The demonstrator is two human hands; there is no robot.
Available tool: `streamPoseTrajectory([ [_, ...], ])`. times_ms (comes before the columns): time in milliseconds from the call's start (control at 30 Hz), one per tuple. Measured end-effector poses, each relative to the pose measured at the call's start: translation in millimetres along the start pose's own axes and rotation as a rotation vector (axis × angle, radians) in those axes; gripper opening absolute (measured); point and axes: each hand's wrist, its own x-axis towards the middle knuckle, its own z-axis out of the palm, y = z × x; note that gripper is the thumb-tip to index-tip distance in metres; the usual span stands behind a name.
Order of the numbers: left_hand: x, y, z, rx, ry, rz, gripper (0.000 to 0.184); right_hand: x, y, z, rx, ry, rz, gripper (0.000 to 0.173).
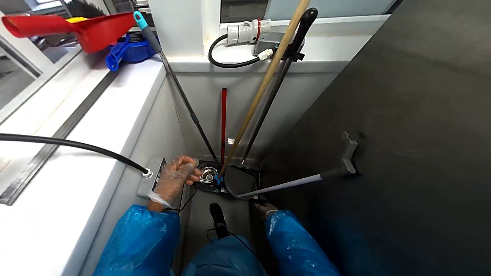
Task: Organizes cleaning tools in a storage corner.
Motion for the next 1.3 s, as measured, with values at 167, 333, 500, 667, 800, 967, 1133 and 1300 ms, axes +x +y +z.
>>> streamPoseTrajectory([
  [167, 28.0, -5.4, 16.7, 0.047, -0.076, -0.063, 0.015, 7.4, -7.3, -15.9, 0.811, 0.348, -0.208, 0.084],
  [333, 51.3, 0.0, 27.2, 0.081, -0.091, -0.094, 0.015, 5.6, -31.9, -27.6, 0.583, 0.410, -0.355, 0.027],
  [500, 55.2, 5.3, 24.6, 0.093, -0.079, -0.096, 0.015, -41.7, -51.0, -45.1, 0.323, 0.485, -0.445, 0.025],
  [667, 34.0, 8.2, 22.4, 0.054, -0.089, -0.060, 0.014, -126.1, -79.5, -80.1, -0.012, 0.470, -0.673, 0.024],
  [800, 8.2, 14.5, 18.2, 0.073, -0.119, 0.048, 0.019, -177.2, -90.2, -88.4, -0.261, 0.277, -0.782, 0.022],
  [967, -16.0, 1.5, 29.7, 0.199, -0.392, 0.303, 0.075, -198.9, -98.6, -62.9, -0.545, 0.093, -0.750, 0.024],
  [1133, -25.2, -23.6, 45.3, -0.017, -0.532, 0.376, 0.065, -213.0, -106.2, -13.2, -0.663, -0.061, -0.805, 0.032],
  [1300, -38.5, -61.0, 36.0, -0.230, -0.549, 0.393, 0.023, -198.1, -101.1, 24.8, -0.666, -0.166, -0.892, 0.045],
])
